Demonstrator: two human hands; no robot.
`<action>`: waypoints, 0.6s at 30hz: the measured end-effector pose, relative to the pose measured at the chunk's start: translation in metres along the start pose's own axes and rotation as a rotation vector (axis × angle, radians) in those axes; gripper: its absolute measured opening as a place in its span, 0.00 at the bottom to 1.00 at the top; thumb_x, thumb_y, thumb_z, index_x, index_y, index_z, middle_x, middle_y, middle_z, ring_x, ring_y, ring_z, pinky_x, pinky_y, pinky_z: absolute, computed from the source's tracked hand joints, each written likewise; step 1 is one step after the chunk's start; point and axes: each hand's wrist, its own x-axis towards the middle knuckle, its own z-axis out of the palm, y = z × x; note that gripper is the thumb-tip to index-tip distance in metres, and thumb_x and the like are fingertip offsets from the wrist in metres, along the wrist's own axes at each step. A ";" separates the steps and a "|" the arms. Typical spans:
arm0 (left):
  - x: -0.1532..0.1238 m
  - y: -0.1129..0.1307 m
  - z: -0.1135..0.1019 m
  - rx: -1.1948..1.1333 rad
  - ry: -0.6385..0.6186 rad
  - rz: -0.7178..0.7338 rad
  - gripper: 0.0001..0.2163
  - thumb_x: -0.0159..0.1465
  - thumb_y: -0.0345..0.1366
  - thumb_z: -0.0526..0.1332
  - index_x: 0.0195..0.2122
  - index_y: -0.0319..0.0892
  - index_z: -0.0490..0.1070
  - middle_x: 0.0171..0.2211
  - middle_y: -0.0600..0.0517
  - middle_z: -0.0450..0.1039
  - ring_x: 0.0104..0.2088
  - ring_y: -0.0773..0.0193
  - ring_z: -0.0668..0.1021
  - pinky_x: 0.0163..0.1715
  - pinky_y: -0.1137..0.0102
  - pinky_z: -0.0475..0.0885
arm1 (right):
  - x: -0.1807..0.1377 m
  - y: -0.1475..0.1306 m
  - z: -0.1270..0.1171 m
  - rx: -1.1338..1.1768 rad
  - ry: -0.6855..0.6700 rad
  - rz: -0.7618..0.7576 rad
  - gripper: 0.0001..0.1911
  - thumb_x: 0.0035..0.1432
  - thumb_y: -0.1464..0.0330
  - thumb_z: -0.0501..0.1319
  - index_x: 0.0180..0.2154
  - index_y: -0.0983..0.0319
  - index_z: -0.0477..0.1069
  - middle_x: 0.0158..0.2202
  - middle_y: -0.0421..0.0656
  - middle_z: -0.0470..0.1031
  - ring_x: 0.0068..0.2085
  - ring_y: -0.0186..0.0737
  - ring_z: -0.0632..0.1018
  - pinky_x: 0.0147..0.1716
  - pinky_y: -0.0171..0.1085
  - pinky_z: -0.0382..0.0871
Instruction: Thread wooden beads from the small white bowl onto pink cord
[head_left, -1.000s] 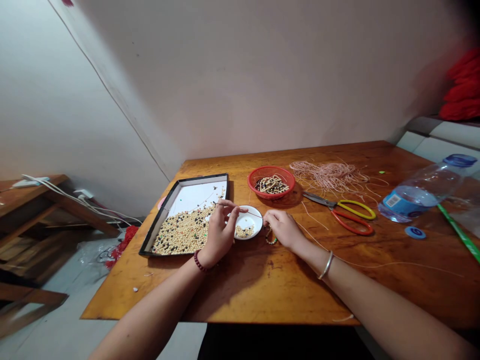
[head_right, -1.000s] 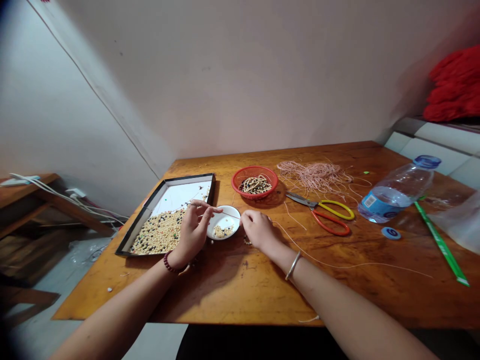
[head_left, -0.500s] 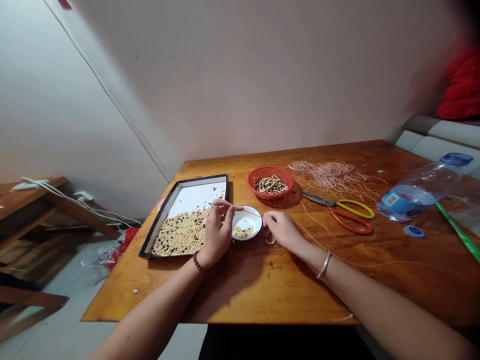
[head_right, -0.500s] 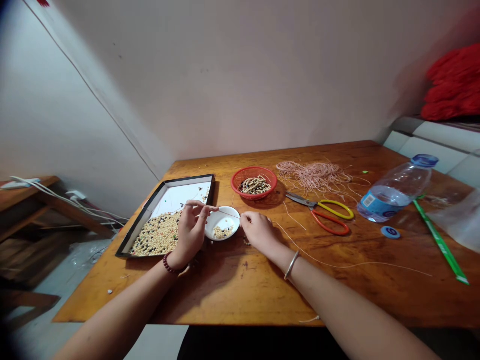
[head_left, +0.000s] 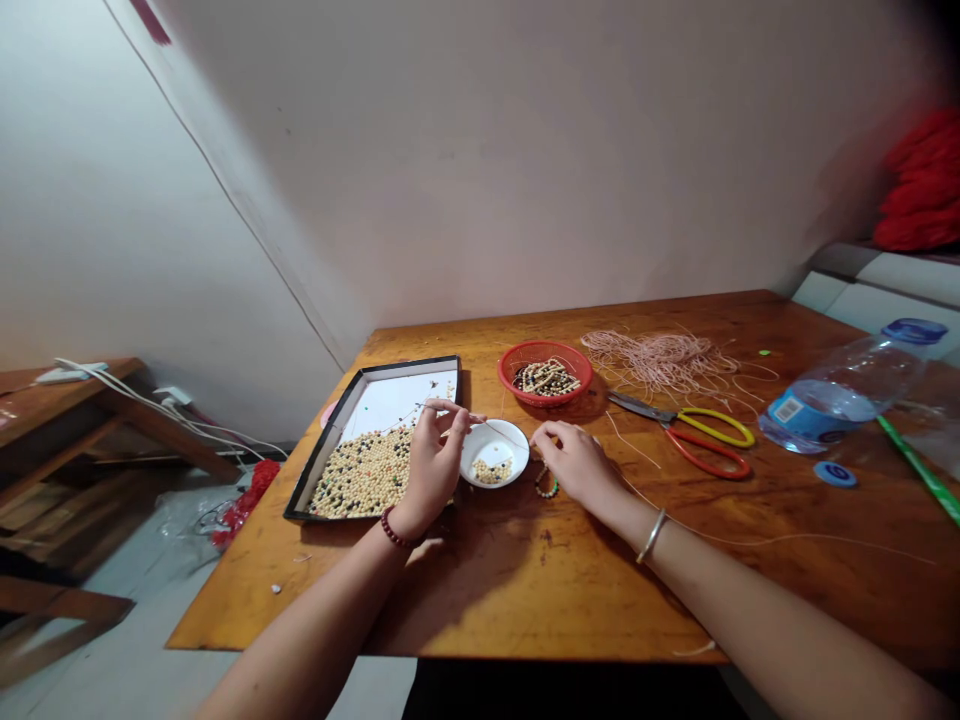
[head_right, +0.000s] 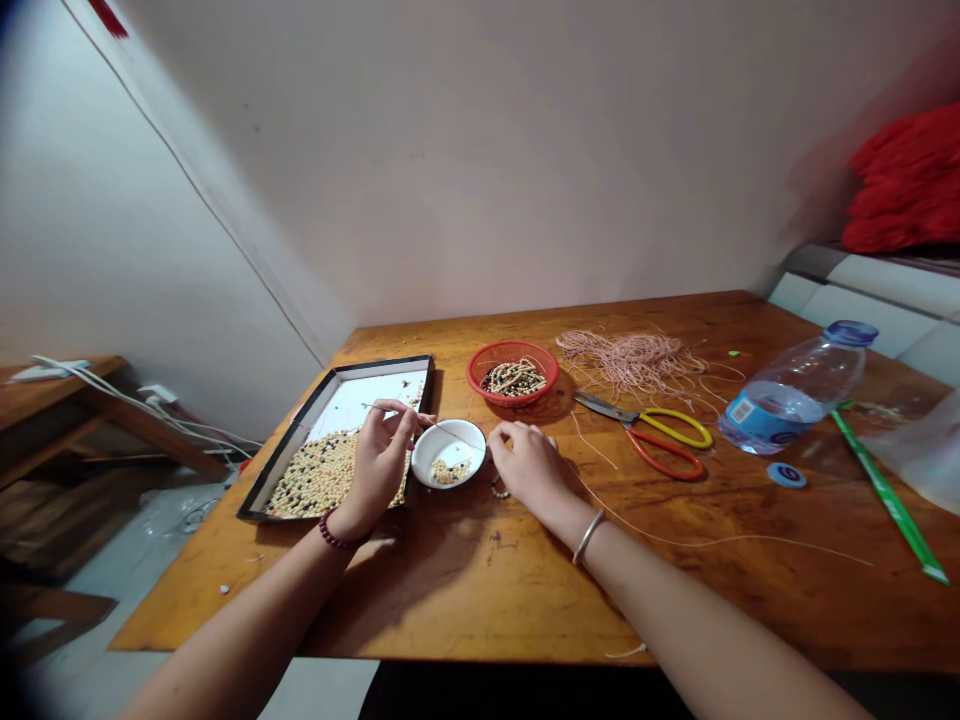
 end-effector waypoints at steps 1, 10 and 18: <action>0.000 0.001 0.000 0.009 -0.021 -0.003 0.10 0.65 0.43 0.58 0.37 0.42 0.62 0.33 0.49 0.76 0.39 0.60 0.80 0.35 0.69 0.74 | 0.000 -0.003 -0.001 0.021 0.021 -0.040 0.12 0.59 0.67 0.54 0.30 0.59 0.74 0.34 0.45 0.78 0.38 0.42 0.74 0.39 0.36 0.62; -0.005 0.005 0.001 0.051 -0.179 0.004 0.10 0.63 0.42 0.60 0.35 0.40 0.65 0.34 0.49 0.72 0.38 0.61 0.80 0.35 0.70 0.74 | -0.008 -0.021 -0.001 0.303 -0.055 -0.313 0.10 0.61 0.64 0.57 0.36 0.60 0.76 0.39 0.44 0.76 0.45 0.41 0.72 0.48 0.39 0.62; -0.002 0.005 -0.006 0.751 -0.350 0.130 0.10 0.67 0.40 0.54 0.39 0.42 0.71 0.35 0.50 0.75 0.34 0.63 0.76 0.35 0.70 0.68 | -0.001 -0.010 0.004 0.378 0.021 -0.141 0.13 0.61 0.65 0.54 0.31 0.63 0.74 0.34 0.45 0.77 0.39 0.41 0.75 0.42 0.39 0.64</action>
